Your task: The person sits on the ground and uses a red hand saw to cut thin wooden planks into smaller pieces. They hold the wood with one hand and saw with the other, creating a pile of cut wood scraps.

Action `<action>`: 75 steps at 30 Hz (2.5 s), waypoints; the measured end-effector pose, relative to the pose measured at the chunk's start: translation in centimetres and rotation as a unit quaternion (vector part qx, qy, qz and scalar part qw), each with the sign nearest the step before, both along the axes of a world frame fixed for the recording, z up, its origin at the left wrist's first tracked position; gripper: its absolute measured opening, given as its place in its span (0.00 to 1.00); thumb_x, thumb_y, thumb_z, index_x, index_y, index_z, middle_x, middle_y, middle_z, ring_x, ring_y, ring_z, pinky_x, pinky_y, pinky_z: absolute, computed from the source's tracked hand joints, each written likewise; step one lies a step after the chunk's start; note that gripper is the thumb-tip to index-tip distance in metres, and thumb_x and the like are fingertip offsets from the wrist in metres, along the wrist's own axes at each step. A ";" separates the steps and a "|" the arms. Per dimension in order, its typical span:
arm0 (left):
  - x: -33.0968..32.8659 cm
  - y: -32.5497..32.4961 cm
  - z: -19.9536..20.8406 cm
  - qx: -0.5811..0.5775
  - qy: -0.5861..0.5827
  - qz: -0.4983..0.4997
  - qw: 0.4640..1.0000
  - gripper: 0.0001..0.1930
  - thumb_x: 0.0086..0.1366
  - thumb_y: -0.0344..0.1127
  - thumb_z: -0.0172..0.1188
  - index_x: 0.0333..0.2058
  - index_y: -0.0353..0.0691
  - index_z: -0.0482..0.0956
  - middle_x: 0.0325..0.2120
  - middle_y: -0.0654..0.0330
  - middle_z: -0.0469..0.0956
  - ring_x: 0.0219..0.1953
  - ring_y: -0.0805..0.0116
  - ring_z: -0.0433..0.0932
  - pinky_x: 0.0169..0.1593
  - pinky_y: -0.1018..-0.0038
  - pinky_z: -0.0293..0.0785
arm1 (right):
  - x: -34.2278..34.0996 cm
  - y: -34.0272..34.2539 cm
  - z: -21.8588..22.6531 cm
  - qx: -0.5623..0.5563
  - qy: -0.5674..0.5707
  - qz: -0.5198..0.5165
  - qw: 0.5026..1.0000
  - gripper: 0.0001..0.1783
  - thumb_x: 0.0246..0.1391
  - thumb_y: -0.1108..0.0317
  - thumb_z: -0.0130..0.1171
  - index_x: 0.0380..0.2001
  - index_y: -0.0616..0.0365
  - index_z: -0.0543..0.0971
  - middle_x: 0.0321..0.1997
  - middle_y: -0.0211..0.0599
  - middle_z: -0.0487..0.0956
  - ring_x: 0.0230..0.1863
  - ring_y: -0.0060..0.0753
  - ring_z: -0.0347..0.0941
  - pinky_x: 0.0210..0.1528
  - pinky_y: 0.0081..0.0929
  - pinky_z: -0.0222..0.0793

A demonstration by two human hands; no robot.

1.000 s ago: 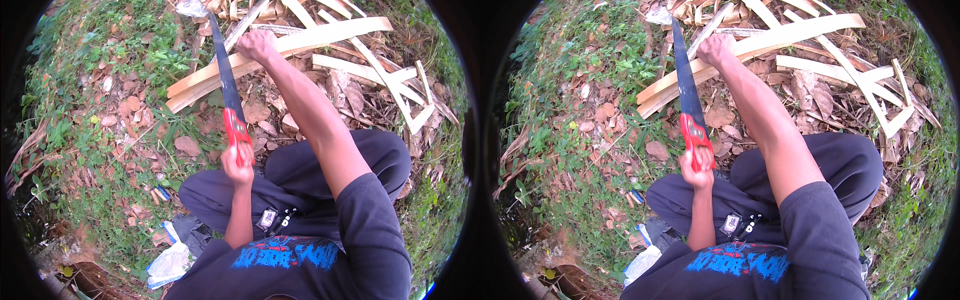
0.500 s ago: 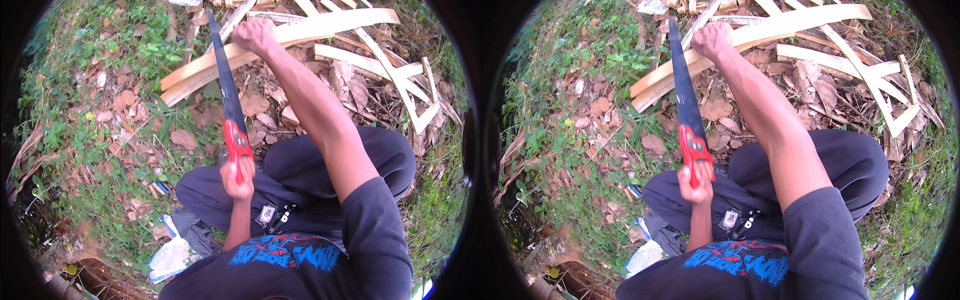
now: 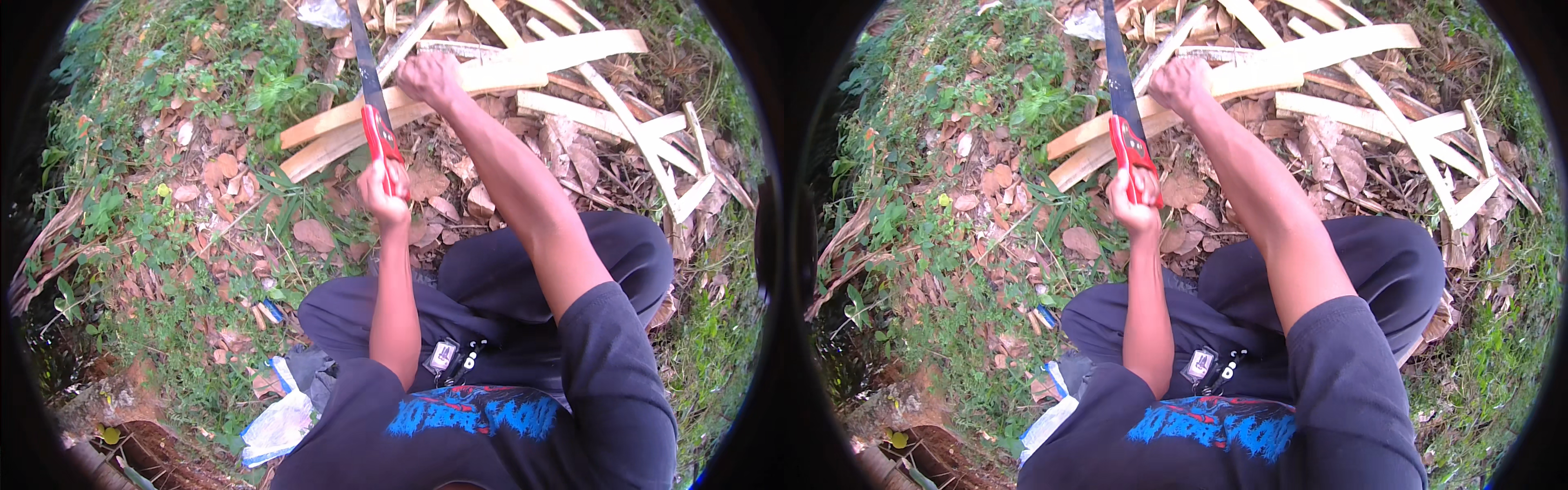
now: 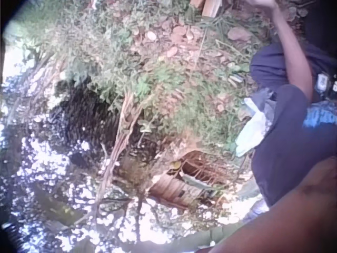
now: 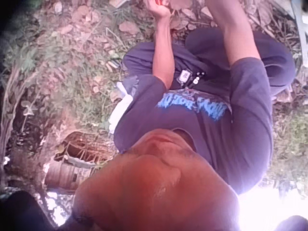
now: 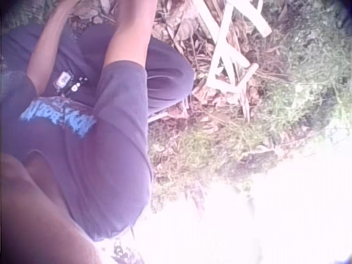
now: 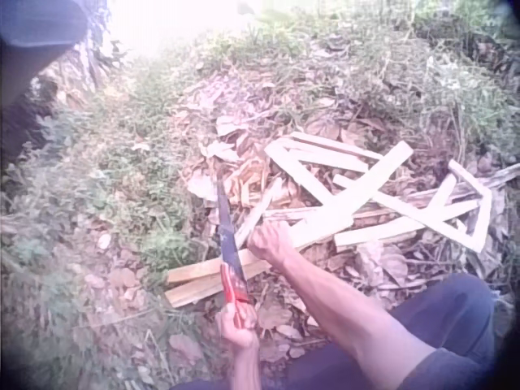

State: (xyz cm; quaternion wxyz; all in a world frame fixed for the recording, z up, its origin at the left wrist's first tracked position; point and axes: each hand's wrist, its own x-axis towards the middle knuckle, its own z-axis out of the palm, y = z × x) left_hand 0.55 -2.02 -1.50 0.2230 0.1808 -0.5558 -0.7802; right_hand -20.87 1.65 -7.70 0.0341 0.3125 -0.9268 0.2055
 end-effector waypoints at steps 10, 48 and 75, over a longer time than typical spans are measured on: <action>20.7 9.5 5.8 -0.016 -0.075 -0.040 0.996 0.19 0.67 0.43 0.46 0.19 0.40 0.62 0.10 0.65 0.59 0.12 0.75 0.57 0.19 0.77 0.52 | -1.0 0.8 -0.2 -0.027 0.103 -0.023 0.994 0.20 0.60 0.58 0.45 0.20 0.52 0.80 0.17 0.35 0.77 0.17 0.40 0.73 0.20 0.41 0.68; 15.6 0.8 5.1 0.046 0.085 -0.015 0.995 0.14 0.63 0.38 0.51 0.21 0.41 0.62 0.12 0.67 0.60 0.15 0.78 0.57 0.21 0.80 0.52 | 4.9 9.2 3.1 -0.004 0.042 0.009 0.999 0.25 0.53 0.57 0.47 0.52 0.56 0.74 0.57 0.50 0.68 0.63 0.52 0.61 0.67 0.55 0.48; 9.6 2.1 2.9 0.013 0.020 -0.028 0.999 0.14 0.59 0.41 0.44 0.20 0.37 0.62 0.11 0.64 0.59 0.13 0.78 0.56 0.19 0.79 0.49 | -0.3 1.8 1.9 0.060 -0.188 -0.038 0.980 0.30 0.61 0.48 0.33 0.11 0.52 0.66 0.14 0.34 0.67 0.14 0.26 0.59 0.21 0.37 0.62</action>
